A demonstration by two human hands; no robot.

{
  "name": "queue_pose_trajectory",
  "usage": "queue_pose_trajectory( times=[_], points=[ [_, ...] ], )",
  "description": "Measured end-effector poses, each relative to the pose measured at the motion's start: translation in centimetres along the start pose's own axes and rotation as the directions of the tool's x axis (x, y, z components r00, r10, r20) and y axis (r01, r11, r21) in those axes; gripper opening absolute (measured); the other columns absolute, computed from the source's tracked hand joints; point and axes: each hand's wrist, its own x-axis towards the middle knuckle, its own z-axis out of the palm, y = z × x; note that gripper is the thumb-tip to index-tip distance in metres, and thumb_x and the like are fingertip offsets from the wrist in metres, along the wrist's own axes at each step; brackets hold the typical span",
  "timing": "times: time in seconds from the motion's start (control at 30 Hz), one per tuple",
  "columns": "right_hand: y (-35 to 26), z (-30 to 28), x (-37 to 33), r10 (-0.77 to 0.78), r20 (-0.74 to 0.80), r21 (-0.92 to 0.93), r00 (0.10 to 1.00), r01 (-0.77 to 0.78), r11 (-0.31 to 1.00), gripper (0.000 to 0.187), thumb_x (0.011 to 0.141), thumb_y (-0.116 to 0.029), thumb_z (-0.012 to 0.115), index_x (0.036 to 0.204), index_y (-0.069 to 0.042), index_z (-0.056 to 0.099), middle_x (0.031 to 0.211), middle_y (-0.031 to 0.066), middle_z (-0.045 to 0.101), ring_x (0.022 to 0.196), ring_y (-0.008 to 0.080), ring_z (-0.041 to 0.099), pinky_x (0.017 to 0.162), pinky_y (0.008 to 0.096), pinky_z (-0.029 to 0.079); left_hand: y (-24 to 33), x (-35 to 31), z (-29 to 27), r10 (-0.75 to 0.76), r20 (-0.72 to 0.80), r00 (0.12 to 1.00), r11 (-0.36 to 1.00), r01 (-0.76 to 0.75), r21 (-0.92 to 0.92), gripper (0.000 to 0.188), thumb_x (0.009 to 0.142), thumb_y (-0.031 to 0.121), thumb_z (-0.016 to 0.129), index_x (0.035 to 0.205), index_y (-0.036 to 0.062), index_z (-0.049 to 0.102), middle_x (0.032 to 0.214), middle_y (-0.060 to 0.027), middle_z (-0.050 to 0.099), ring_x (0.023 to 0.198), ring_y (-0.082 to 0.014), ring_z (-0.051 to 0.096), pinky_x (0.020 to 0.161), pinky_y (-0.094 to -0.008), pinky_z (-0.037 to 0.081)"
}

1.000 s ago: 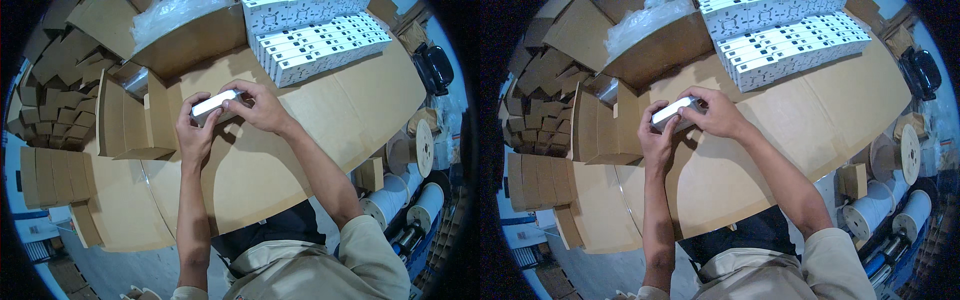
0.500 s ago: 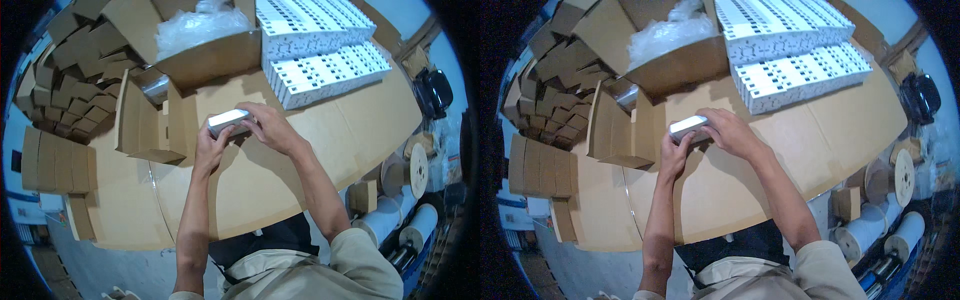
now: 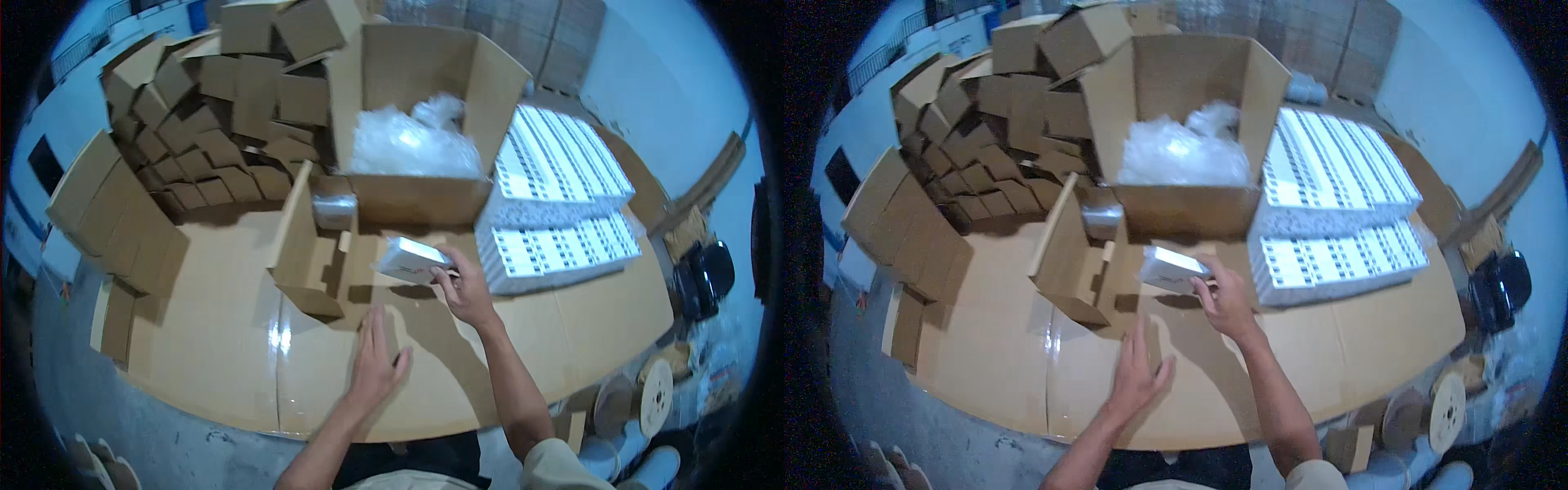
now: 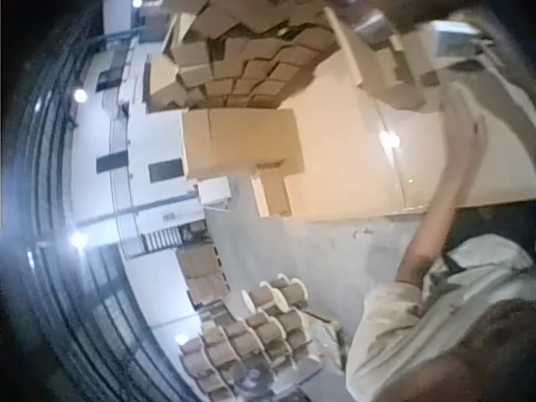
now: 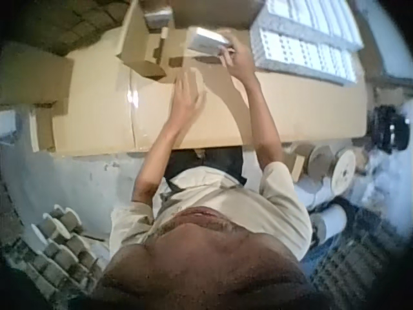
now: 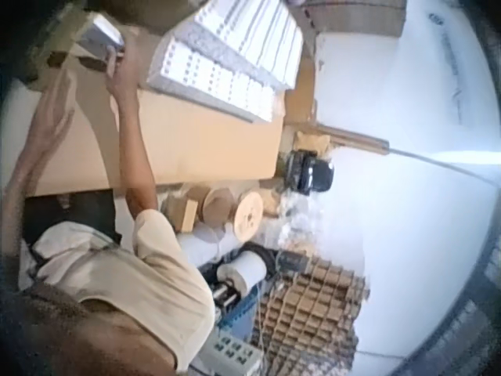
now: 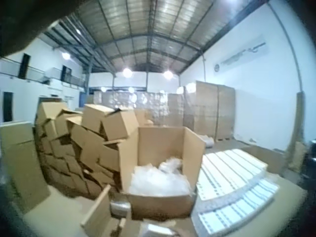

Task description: Pack small electronic device boxes into plastic bags and then place them into larger shipping boxes.

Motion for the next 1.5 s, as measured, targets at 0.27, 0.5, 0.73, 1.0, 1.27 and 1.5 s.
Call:
queue_pose_trajectory(
  times=[0.27, 0.5, 0.73, 1.0, 1.27, 1.5],
  points=[
    [-1.0, 6.1, 7.3, -0.113, -0.104, 0.354, 0.988, 0.143, 0.924, 0.029, 0.097, -0.003, 0.062, 0.124, 0.004, 0.053, 0.109, 0.0133, 0.065, 0.1, 0.0193, 0.067, 0.083, 0.0366, 0.063, 0.7, -4.1, -2.0, 0.009, -0.011, 1.0, 0.994, -0.008, 0.108, 0.067, 0.087, 0.024, 0.071, 0.138, -0.0094, 0.044, 0.141, -0.0281, 0.046, 0.136, -0.043, 0.04, 0.117, -0.0482, 0.034],
    [0.9, 10.3, 12.9, -0.199, -0.086, 0.398, 0.976, 0.217, 0.891, 0.022, 0.098, -0.003, 0.061, 0.119, -0.001, 0.055, 0.101, 0.0042, 0.061, 0.087, 0.0084, 0.055, 0.072, 0.026, 0.048, 0.8, -3.2, -2.5, 0.016, -0.025, 1.0, 0.99, -0.012, 0.143, 0.055, 0.087, 0.025, 0.07, 0.129, -0.0071, 0.053, 0.14, -0.0229, 0.049, 0.136, -0.0382, 0.042, 0.115, -0.0451, 0.037],
    [-1.7, 9.6, 13.4, -0.208, 0.039, -0.03, 0.977, 0.209, 0.977, 0.023, 0.093, -0.003, 0.063, 0.115, -0.001, 0.058, 0.101, 0.0168, 0.065, 0.089, 0.0265, 0.065, 0.079, 0.0357, 0.051, 0.4, -3.0, -2.3, -0.023, -0.025, 0.999, 0.995, 0.026, 0.093, 0.052, 0.088, 0.026, 0.069, 0.126, -0.0056, 0.056, 0.14, -0.022, 0.05, 0.136, -0.0383, 0.042, 0.114, -0.0453, 0.038],
    [-2.8, 10.1, 14.0, -0.457, 0.161, -0.204, 0.875, 0.482, 0.852, 0.038, 0.088, 0.004, 0.062, 0.125, -0.003, 0.059, 0.105, 0.0191, 0.061, 0.094, 0.0373, 0.063, 0.083, 0.0422, 0.052, 0.4, -3.1, -2.2, -0.016, 0.001, 1.0, 0.993, 0.016, 0.12, 0.051, 0.087, 0.024, 0.069, 0.126, -0.0049, 0.055, 0.14, -0.0222, 0.05, 0.135, -0.0389, 0.043, 0.114, -0.0465, 0.038],
    [-2.0, 11.5, 14.3, -0.453, 0.207, -0.39, 0.867, 0.497, 0.775, 0.036, 0.08, 0.003, 0.071, 0.114, -0.006, 0.064, 0.101, 0.018, 0.058, 0.098, 0.0383, 0.058, 0.086, 0.0458, 0.05, 0.0, -3.3, -2.0, -0.026, -0.009, 1.0, 0.998, 0.027, 0.054, 0.051, 0.087, 0.022, 0.071, 0.128, -0.0042, 0.054, 0.141, -0.024, 0.049, 0.135, -0.041, 0.043, 0.114, -0.0484, 0.038],
    [-2.0, 12.4, 15.6, -0.345, 0.304, -0.546, 0.888, 0.459, 0.701, 0.034, 0.074, 0.001, 0.075, 0.105, -0.007, 0.066, 0.102, 0.0172, 0.056, 0.101, 0.0374, 0.055, 0.092, 0.0452, 0.049, 0.3, -3.0, -2.0, -0.063, -0.009, 0.998, 0.997, 0.063, 0.052, 0.048, 0.087, 0.022, 0.069, 0.126, -0.0027, 0.056, 0.137, -0.0234, 0.051, 0.134, -0.0403, 0.044, 0.114, -0.0482, 0.038]
  ],
)
